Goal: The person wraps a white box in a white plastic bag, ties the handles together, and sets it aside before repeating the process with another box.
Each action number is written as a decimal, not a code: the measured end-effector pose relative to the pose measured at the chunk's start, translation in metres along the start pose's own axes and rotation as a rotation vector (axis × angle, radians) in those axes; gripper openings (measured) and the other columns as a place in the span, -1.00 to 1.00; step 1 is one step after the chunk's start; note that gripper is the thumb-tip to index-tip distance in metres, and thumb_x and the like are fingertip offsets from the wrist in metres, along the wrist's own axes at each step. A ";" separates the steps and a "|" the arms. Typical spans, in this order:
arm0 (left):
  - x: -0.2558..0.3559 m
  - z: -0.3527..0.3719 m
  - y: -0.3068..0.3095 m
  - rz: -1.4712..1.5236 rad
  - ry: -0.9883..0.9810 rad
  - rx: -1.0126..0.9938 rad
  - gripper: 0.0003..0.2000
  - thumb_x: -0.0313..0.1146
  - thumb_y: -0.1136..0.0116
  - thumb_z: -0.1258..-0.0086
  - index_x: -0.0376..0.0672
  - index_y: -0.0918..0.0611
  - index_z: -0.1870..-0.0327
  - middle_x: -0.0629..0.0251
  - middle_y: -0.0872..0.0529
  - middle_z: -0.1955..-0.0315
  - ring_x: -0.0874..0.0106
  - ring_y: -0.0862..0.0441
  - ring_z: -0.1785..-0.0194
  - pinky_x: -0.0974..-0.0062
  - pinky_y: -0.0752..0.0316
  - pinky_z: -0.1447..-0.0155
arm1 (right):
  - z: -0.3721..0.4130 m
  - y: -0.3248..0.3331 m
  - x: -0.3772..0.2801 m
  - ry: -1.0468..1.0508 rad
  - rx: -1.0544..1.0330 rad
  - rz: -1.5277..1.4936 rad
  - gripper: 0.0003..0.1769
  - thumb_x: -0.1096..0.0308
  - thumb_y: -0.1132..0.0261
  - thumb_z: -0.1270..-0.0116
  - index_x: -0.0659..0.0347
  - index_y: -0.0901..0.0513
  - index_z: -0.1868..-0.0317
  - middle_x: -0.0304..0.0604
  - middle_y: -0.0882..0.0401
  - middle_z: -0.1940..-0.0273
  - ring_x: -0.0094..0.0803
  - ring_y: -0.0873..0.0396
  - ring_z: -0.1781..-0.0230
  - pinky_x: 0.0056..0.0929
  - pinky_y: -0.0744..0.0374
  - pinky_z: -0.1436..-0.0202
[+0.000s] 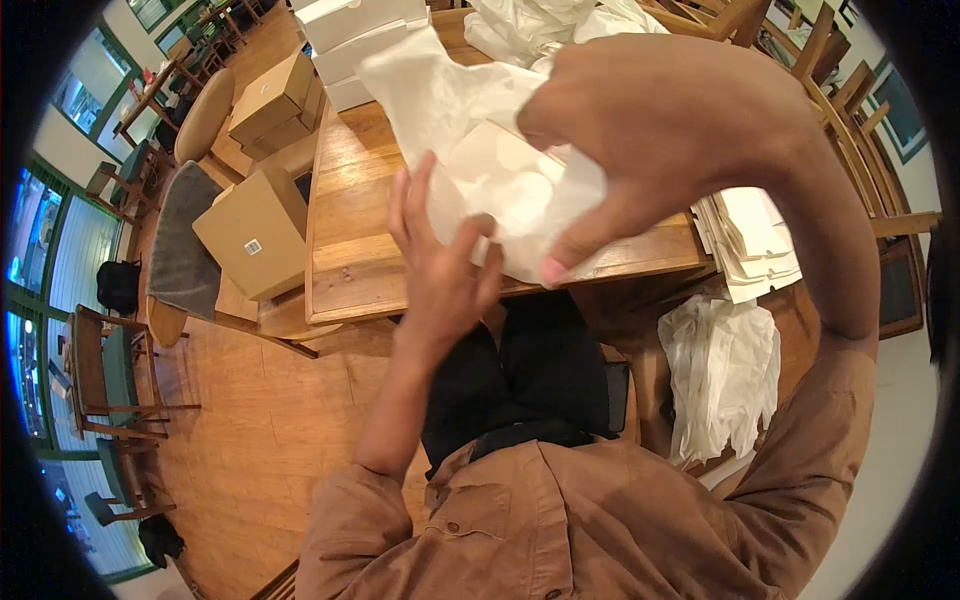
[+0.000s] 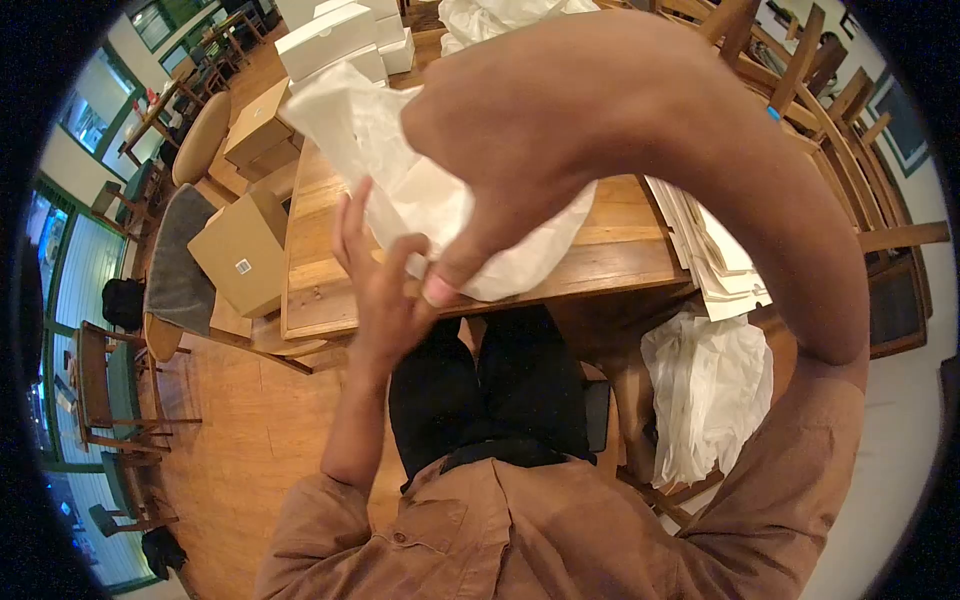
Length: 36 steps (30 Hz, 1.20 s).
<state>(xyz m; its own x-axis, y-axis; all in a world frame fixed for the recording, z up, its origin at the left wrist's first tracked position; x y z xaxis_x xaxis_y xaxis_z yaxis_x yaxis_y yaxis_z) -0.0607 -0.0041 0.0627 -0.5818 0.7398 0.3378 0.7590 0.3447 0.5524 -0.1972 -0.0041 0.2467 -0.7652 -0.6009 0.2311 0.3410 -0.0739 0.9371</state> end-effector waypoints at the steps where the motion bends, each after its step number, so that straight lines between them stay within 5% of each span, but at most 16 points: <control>1: -0.013 -0.009 0.007 0.006 -0.006 0.006 -0.81 -0.43 -0.38 -0.21 -0.13 -0.64 0.19 -0.21 -0.12 -0.53 -0.24 0.07 -0.59 -0.22 0.09 -0.57 | 0.009 0.004 -0.001 0.096 0.039 -0.042 -0.29 -0.22 -0.38 -0.23 0.44 -0.69 0.14 0.20 -0.69 0.27 0.07 -0.68 0.14 -0.10 -0.61 0.07; 3: -0.042 -0.025 0.017 -0.008 0.006 0.036 -0.82 -0.46 -0.36 -0.23 -0.14 -0.64 0.16 -0.16 -0.19 -0.51 -0.17 -0.01 -0.58 -0.10 0.02 -0.58 | 0.015 0.003 0.001 0.190 0.078 -0.083 -0.25 -0.25 -0.41 -0.19 0.42 -0.68 0.09 0.17 -0.69 0.28 0.07 -0.67 0.13 -0.11 -0.61 0.06; 6: -0.080 -0.048 0.030 0.017 0.102 0.087 -0.72 -0.47 -0.31 -0.29 -0.14 -0.61 -0.02 -0.13 -0.29 -0.46 -0.07 -0.15 -0.55 0.04 -0.06 -0.57 | 0.006 -0.010 0.007 0.314 0.289 -0.229 -0.41 0.00 -0.38 -0.32 0.40 -0.61 -0.07 0.13 -0.70 0.28 0.02 -0.69 0.14 -0.15 -0.61 0.05; 8: -0.078 -0.059 0.041 0.063 0.179 0.115 -0.64 -0.46 -0.29 -0.33 -0.15 -0.58 -0.15 -0.10 -0.34 -0.43 0.00 -0.23 -0.52 0.10 -0.10 -0.56 | -0.012 -0.013 0.002 0.175 0.312 -0.317 -0.43 0.03 -0.33 -0.37 0.40 -0.57 -0.13 0.16 -0.71 0.22 -0.02 -0.70 0.11 -0.18 -0.61 0.02; 10: -0.064 -0.062 0.054 0.707 0.471 0.248 -0.49 -0.42 -0.24 -0.41 -0.26 -0.42 -0.36 -0.04 -0.42 -0.37 0.13 -0.33 -0.46 0.16 -0.13 -0.55 | -0.029 -0.015 -0.004 0.029 0.334 -0.411 -0.44 0.06 -0.29 -0.43 0.40 -0.54 -0.18 0.18 -0.72 0.17 -0.05 -0.70 0.08 -0.20 -0.61 0.00; 13: -0.010 -0.058 0.064 0.792 0.171 0.288 -0.44 -0.36 -0.17 -0.48 -0.35 -0.32 -0.43 0.04 -0.50 -0.25 0.30 -0.39 -0.39 0.23 -0.23 -0.49 | -0.052 -0.026 -0.013 -0.046 0.343 -0.871 -0.40 0.07 -0.20 -0.51 0.41 -0.41 -0.31 0.15 -0.72 0.07 -0.15 -0.71 0.02 -0.26 -0.60 -0.05; 15: 0.004 -0.053 0.054 0.691 0.219 0.261 -0.46 -0.34 -0.15 -0.49 -0.34 -0.32 -0.41 0.05 -0.52 -0.20 0.31 -0.43 -0.35 0.27 -0.26 -0.46 | -0.060 -0.027 -0.018 0.002 0.543 -1.032 -0.37 0.07 -0.14 -0.57 0.44 -0.31 -0.37 0.11 -0.71 0.03 -0.23 -0.67 -0.07 -0.32 -0.59 -0.10; 17: 0.003 -0.055 0.053 0.586 0.261 0.240 -0.48 -0.31 -0.13 -0.51 -0.33 -0.32 -0.40 0.06 -0.54 -0.15 0.33 -0.47 -0.32 0.32 -0.30 -0.42 | -0.063 -0.031 -0.024 0.062 0.497 -1.259 -0.34 0.08 -0.15 -0.57 0.47 -0.27 -0.40 0.11 -0.70 0.01 -0.22 -0.64 -0.14 -0.32 -0.57 -0.16; 20: -0.030 -0.070 0.040 1.068 0.557 0.303 -0.70 -0.35 -0.02 -0.57 -0.26 -0.38 -0.21 0.20 -0.58 -0.01 0.44 -0.55 -0.12 0.49 -0.42 -0.26 | -0.065 -0.028 -0.019 0.267 0.695 -1.275 -0.20 0.15 -0.17 -0.48 0.74 -0.11 -0.37 0.35 -0.66 0.04 -0.08 -0.70 -0.02 -0.29 -0.61 -0.07; 23: -0.056 -0.099 0.034 1.087 0.604 0.329 -0.78 -0.36 0.03 -0.60 -0.20 -0.42 -0.15 0.29 -0.57 0.07 0.53 -0.54 -0.01 0.54 -0.44 -0.16 | -0.052 -0.024 0.006 0.242 0.783 -1.189 -0.13 0.05 -0.20 -0.50 0.71 -0.07 -0.40 0.35 -0.65 0.02 -0.10 -0.69 -0.02 -0.31 -0.60 -0.11; 25: -0.080 -0.113 0.031 1.094 0.572 0.261 -0.92 -0.43 0.08 -0.62 -0.13 -0.43 -0.02 0.24 -0.62 0.01 0.48 -0.62 -0.14 0.48 -0.56 -0.17 | -0.043 -0.025 0.023 0.227 0.833 -1.025 -0.08 -0.06 -0.24 -0.48 0.63 -0.10 -0.42 0.33 -0.66 0.01 -0.09 -0.69 -0.04 -0.25 -0.61 -0.15; 26: -0.087 -0.121 0.028 1.125 0.513 0.219 -0.93 -0.45 0.06 -0.62 -0.11 -0.43 -0.01 0.27 -0.62 0.06 0.49 -0.64 -0.07 0.46 -0.59 -0.14 | -0.041 -0.036 0.029 0.157 0.714 -0.999 -0.29 0.03 -0.24 -0.51 0.42 -0.28 -0.40 0.13 -0.69 -0.03 -0.21 -0.64 -0.14 -0.19 -0.55 -0.21; 30: -0.107 -0.149 0.027 1.162 0.381 0.225 -0.92 -0.51 0.01 -0.62 -0.07 -0.44 0.02 0.34 -0.63 0.10 0.52 -0.67 0.08 0.45 -0.67 -0.07 | -0.035 -0.067 0.048 0.171 0.612 -0.575 -0.30 0.02 -0.34 -0.42 0.30 -0.36 -0.36 0.05 -0.71 0.03 -0.13 -0.67 -0.07 -0.08 -0.56 -0.18; 32: -0.107 -0.159 0.030 1.123 0.319 0.248 -0.93 -0.50 0.00 -0.63 -0.11 -0.46 -0.01 0.34 -0.63 0.09 0.52 -0.67 0.08 0.47 -0.66 -0.09 | -0.031 -0.084 0.037 0.009 0.193 -0.111 -0.28 0.03 -0.45 -0.29 0.18 -0.41 -0.33 -0.02 -0.71 0.08 -0.09 -0.70 -0.01 -0.07 -0.58 -0.11; 35: -0.115 -0.164 0.036 1.104 0.094 0.288 -0.89 -0.49 -0.02 -0.63 -0.12 -0.47 -0.07 0.31 -0.65 0.09 0.52 -0.67 0.07 0.50 -0.63 -0.14 | -0.005 -0.092 -0.002 -0.014 0.369 0.061 -0.32 0.08 -0.49 -0.21 0.15 -0.47 -0.26 -0.09 -0.71 0.13 -0.16 -0.71 0.07 -0.16 -0.57 -0.08; 36: -0.106 -0.159 0.036 1.102 0.098 0.282 -0.89 -0.49 -0.02 -0.63 -0.12 -0.47 -0.07 0.31 -0.65 0.09 0.52 -0.67 0.07 0.50 -0.63 -0.14 | 0.002 -0.094 -0.014 -0.008 0.537 0.117 -0.59 0.18 -0.41 -0.24 0.23 -0.59 0.00 -0.10 -0.73 0.29 -0.20 -0.72 0.15 -0.17 -0.57 -0.04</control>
<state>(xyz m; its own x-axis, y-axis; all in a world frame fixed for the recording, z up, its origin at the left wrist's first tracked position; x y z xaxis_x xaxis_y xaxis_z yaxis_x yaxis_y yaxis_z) -0.0183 -0.1619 0.1678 0.4304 0.6768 0.5973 0.9024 -0.3374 -0.2680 -0.2193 0.0130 0.1562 -0.7440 -0.5742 0.3416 0.0992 0.4107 0.9064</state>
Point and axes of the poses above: each hand's wrist, its own z-axis away from the middle knuckle, its own y-axis out of the back of the hand, x = y × z, the point moved 5 cm from there along -z, towards the middle knuckle
